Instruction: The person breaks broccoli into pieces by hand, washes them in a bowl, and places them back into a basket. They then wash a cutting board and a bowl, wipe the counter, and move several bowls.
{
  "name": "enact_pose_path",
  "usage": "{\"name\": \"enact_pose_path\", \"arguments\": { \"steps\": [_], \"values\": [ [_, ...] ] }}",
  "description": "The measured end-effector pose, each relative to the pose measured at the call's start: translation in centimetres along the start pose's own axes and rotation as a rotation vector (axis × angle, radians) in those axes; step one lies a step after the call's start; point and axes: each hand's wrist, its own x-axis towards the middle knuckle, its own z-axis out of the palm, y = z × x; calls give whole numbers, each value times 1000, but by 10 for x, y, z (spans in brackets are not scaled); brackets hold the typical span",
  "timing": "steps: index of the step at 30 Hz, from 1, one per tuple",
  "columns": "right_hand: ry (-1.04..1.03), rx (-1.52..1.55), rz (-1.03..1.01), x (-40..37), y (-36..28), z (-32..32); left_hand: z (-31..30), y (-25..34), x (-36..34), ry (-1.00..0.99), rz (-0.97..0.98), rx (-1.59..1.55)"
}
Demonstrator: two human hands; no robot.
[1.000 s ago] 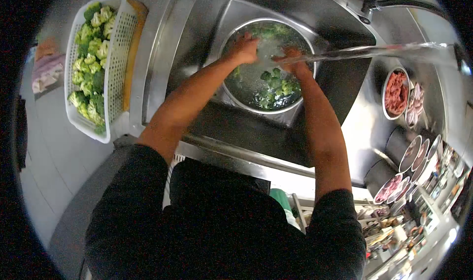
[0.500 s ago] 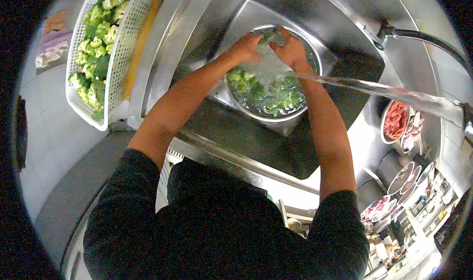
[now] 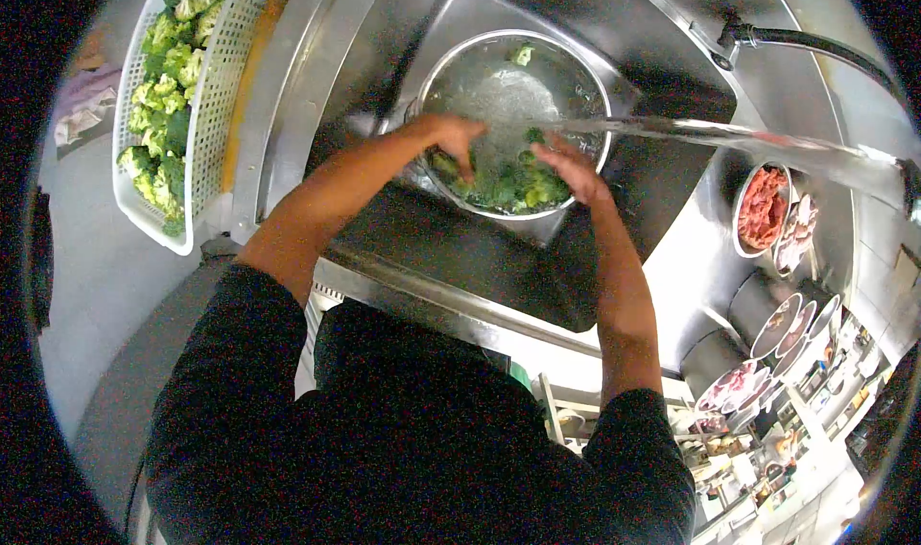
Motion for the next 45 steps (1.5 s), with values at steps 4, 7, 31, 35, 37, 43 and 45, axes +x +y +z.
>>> {"name": "enact_pose_path", "arguments": {
  "steps": [4, 7, 31, 35, 37, 43, 45],
  "values": [
    [76, 149, -106, 5, 27, 55, 55, 19, 4, 311, -59, -316],
    [44, 488, 85, 42, 60, 66, 65, 29, 14, 344, -46, -635],
    [-138, 408, -672, -98, -348, 236, -104, 45, -379, 1161, 218, -766],
    [-228, 450, -649, -63, -402, 316, -116, -15, -460, 1053, 205, -921],
    [-12, 459, -824, -48, -409, 356, -108, -24, -500, 1058, 131, -870],
    [486, -62, -960, -25, -388, 389, -93, -149, -465, 1543, -220, -565],
    [495, -18, -1047, -31, -377, 362, -90, -139, -476, 1527, -230, -579]
  ]
}}
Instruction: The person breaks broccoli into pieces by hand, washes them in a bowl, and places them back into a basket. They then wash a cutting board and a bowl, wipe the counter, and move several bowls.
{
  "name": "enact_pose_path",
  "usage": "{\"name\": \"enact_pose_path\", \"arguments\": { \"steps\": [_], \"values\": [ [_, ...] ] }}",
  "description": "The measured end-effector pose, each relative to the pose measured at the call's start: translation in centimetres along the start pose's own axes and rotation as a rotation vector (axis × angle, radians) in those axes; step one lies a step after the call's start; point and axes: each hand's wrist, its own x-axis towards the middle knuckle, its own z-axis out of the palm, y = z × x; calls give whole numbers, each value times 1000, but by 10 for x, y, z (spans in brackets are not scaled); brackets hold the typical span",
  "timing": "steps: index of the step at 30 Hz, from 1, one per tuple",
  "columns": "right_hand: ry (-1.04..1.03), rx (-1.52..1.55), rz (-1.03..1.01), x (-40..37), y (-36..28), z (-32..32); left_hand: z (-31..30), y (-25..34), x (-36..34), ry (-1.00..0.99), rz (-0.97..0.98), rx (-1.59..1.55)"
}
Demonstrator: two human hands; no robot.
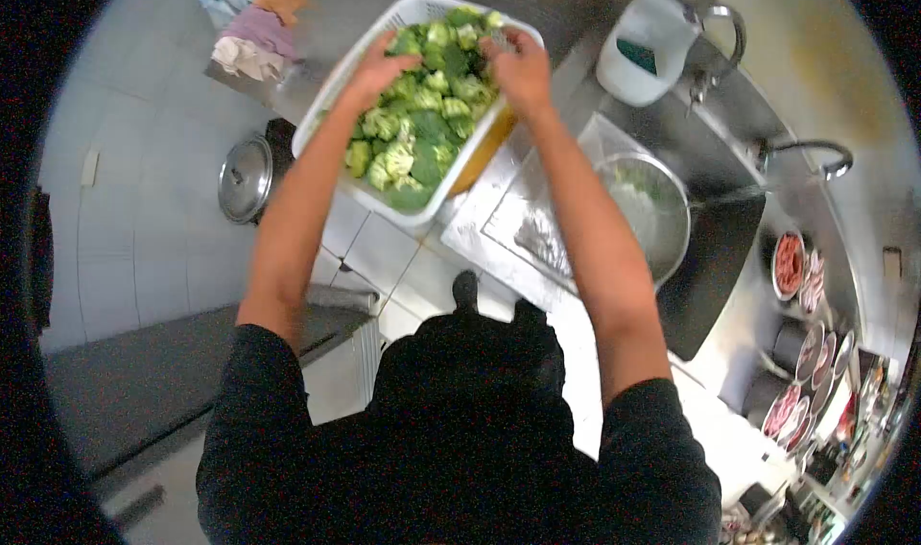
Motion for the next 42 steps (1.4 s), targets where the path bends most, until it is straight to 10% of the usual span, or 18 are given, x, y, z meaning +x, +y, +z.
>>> {"name": "enact_pose_path", "arguments": {
  "steps": [7, 10, 15, 18, 21, 24, 31, 35, 38, 42],
  "values": [
    [70, -81, 268, -36, 98, -206, 13, 41, -15, 338, 386, 476],
    [-85, -774, 88, -77, 213, -295, 93, 118, -49, 221, 790, 300],
    [-290, -783, 739, -151, 271, -317, 306, 139, -108, -807, 717, 295],
    [-441, -657, 605, -203, 358, -316, 443, 100, -100, -951, 788, 395],
    [-630, -783, 622, -221, 314, -286, 531, 64, -86, -839, 828, 695],
    [-1095, -1062, 150, -247, 345, -284, 576, 30, -76, -705, 893, 936],
    [-314, 34, 929, -223, 329, -369, 569, -44, -65, -616, 854, 971],
    [-233, -641, 196, -189, 438, -388, 566, -114, -77, -580, 659, 669],
    [-122, -406, 313, -129, 415, -341, 498, -69, -103, -767, 610, 711],
    [-729, -984, 33, -93, 420, -260, 447, -31, -135, -816, 697, 818]
  ]
}}
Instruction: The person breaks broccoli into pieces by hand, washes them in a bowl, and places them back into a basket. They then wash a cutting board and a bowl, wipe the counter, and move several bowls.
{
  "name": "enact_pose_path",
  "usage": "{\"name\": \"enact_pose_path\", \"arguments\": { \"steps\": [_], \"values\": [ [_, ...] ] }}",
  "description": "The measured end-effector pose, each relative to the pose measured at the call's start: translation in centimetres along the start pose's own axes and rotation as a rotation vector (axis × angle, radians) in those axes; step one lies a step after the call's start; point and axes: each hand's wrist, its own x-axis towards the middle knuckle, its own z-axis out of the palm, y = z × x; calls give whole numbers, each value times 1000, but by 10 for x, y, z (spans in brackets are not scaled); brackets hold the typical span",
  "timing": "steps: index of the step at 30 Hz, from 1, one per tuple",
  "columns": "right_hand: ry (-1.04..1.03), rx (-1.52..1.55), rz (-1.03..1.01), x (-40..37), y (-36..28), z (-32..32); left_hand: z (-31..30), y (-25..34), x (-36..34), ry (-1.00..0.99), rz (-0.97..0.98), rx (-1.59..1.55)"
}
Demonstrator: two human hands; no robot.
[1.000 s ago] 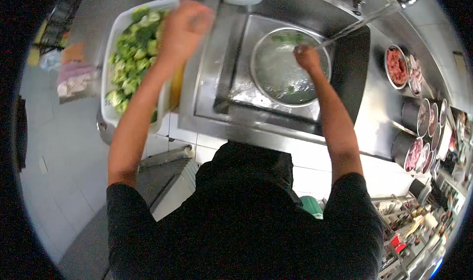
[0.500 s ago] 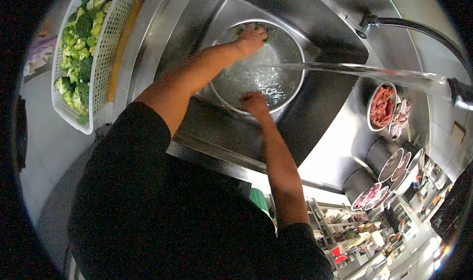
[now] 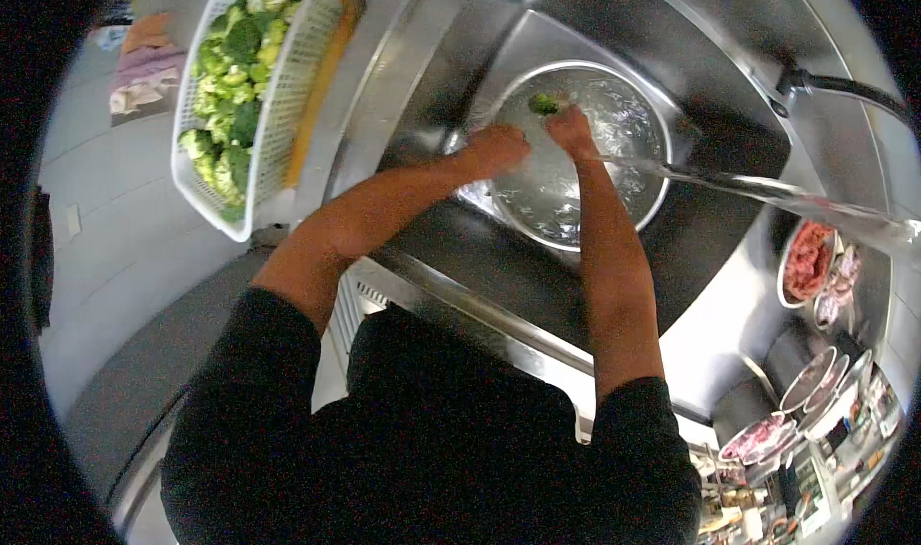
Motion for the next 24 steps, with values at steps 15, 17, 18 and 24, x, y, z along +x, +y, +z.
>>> {"name": "enact_pose_path", "arguments": {
  "steps": [15, 17, 18, 24],
  "values": [
    [276, 1506, 323, 15, -85, 24, -102, 29, -133, -30, -307, -1281],
    [200, 1836, 635, -6, -129, -50, -125, 29, -158, -5, -286, -1423],
    [225, 1845, 630, -17, -143, -70, -141, 25, -173, 76, -250, -1462],
    [537, 1672, 430, -44, -289, -190, -221, -47, -258, 611, -253, -1693]
  ]
}}
